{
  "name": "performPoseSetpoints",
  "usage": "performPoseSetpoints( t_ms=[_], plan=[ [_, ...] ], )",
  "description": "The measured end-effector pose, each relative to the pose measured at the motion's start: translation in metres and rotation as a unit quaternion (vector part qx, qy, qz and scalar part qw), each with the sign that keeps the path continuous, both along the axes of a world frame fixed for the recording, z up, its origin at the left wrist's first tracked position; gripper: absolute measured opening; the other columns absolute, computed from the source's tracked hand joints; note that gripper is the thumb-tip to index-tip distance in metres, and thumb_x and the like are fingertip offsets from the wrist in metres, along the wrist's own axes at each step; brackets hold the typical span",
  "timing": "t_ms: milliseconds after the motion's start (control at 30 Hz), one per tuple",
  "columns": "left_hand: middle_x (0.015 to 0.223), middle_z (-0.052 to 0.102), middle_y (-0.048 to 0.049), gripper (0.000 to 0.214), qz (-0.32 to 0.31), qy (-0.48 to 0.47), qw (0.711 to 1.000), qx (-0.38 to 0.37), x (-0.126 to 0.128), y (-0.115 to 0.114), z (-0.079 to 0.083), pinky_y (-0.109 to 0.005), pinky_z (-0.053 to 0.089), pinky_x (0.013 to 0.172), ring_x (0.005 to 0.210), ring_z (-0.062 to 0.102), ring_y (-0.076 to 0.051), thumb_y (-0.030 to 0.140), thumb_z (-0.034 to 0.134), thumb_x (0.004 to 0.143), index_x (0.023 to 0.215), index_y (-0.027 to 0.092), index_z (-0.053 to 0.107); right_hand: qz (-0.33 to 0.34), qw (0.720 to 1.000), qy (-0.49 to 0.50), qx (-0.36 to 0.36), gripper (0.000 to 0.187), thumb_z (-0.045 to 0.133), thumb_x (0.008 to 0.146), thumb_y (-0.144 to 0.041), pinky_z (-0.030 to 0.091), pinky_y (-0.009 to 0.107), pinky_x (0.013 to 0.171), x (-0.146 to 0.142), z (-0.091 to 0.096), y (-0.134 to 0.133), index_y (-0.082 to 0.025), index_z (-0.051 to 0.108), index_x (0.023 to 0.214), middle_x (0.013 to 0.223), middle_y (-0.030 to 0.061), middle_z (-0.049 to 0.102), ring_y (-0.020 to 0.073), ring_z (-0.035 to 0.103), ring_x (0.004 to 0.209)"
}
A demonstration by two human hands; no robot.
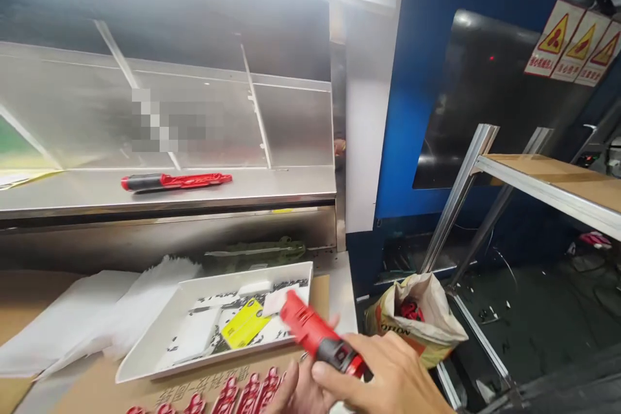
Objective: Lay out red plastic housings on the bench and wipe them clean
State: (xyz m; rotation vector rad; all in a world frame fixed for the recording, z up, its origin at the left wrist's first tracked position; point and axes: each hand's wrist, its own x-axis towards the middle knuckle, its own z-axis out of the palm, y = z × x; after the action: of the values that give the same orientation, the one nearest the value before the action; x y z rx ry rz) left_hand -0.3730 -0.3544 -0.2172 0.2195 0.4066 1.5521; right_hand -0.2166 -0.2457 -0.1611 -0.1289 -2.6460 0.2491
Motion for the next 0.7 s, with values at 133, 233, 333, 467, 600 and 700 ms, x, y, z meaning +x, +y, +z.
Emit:
performPoseSetpoints(
  t_ms=[133, 233, 333, 467, 600, 700],
  plan=[
    [0.123, 0.068, -0.0041, 0.026, 0.106, -0.021, 0.994, 0.020, -0.042, -0.044, -0.001, -0.039, 0.050, 0.095, 0.116, 0.059, -0.025, 0.025, 0.056, 0.090, 0.109, 0.038, 0.069, -0.092, 0.984, 0.088, -0.123, 0.047, 0.058, 0.086, -0.049, 0.051, 0.042, 0.092, -0.028, -0.034, -0.048, -0.033, 0.056, 0.130, 0.129, 0.0111, 0.060, 0.0310, 0.057, 0.118],
    [0.126, 0.066, -0.0025, 0.023, 0.181, 0.003, 0.983, 0.011, -0.058, -0.072, -0.010, -0.048, 0.043, 0.104, 0.124, 0.053, -0.031, 0.029, 0.062, 0.086, 0.106, 0.036, 0.069, -0.180, 0.925, 0.120, -0.313, 0.019, 0.058, 0.087, -0.038, 0.051, 0.033, 0.091, -0.054, -0.052, -0.083, -0.029, 0.071, 0.098, 0.117, 0.0081, 0.064, 0.0250, 0.061, 0.109],
    [0.131, 0.063, -0.0044, 0.022, 0.216, 0.042, 0.976, -0.008, -0.066, -0.091, -0.024, -0.052, 0.032, 0.111, 0.131, 0.044, -0.031, 0.029, 0.066, 0.083, 0.105, 0.033, 0.066, -0.160, 0.868, 0.151, -0.446, 0.020, 0.061, 0.083, -0.041, 0.049, 0.034, 0.092, -0.094, -0.064, -0.118, -0.025, 0.072, 0.088, 0.108, 0.0085, 0.063, 0.0252, 0.061, 0.105],
    [0.129, 0.063, -0.0042, 0.022, 0.219, 0.084, 0.972, -0.022, -0.078, -0.109, -0.041, -0.049, 0.024, 0.116, 0.133, 0.042, -0.029, 0.029, 0.070, 0.080, 0.101, 0.030, 0.065, -0.125, 0.821, 0.134, -0.540, 0.028, 0.060, 0.083, -0.045, 0.044, 0.036, 0.097, -0.136, -0.068, -0.144, -0.021, 0.073, 0.091, 0.109, 0.0096, 0.058, 0.0253, 0.056, 0.108],
    [0.131, 0.062, -0.0036, 0.019, 0.205, 0.124, 0.970, -0.031, -0.093, -0.120, -0.042, -0.050, 0.025, 0.115, 0.131, 0.044, -0.030, 0.031, 0.073, 0.078, 0.094, 0.028, 0.063, -0.102, 0.778, 0.153, -0.601, 0.031, 0.061, 0.083, -0.047, 0.040, 0.038, 0.100, -0.155, -0.068, -0.152, -0.020, 0.074, 0.094, 0.112, 0.0101, 0.054, 0.0253, 0.053, 0.111],
    [0.125, 0.065, 0.0001, 0.024, 0.222, 0.128, 0.965, -0.060, -0.102, -0.121, -0.037, -0.047, 0.027, 0.114, 0.128, 0.047, -0.028, 0.032, 0.077, 0.073, 0.091, 0.030, 0.062, -0.097, 0.755, 0.173, -0.625, 0.032, 0.064, 0.080, -0.049, 0.040, 0.037, 0.098, -0.166, -0.070, -0.154, -0.020, 0.074, 0.091, 0.112, 0.0098, 0.052, 0.0257, 0.053, 0.111]
  ],
)
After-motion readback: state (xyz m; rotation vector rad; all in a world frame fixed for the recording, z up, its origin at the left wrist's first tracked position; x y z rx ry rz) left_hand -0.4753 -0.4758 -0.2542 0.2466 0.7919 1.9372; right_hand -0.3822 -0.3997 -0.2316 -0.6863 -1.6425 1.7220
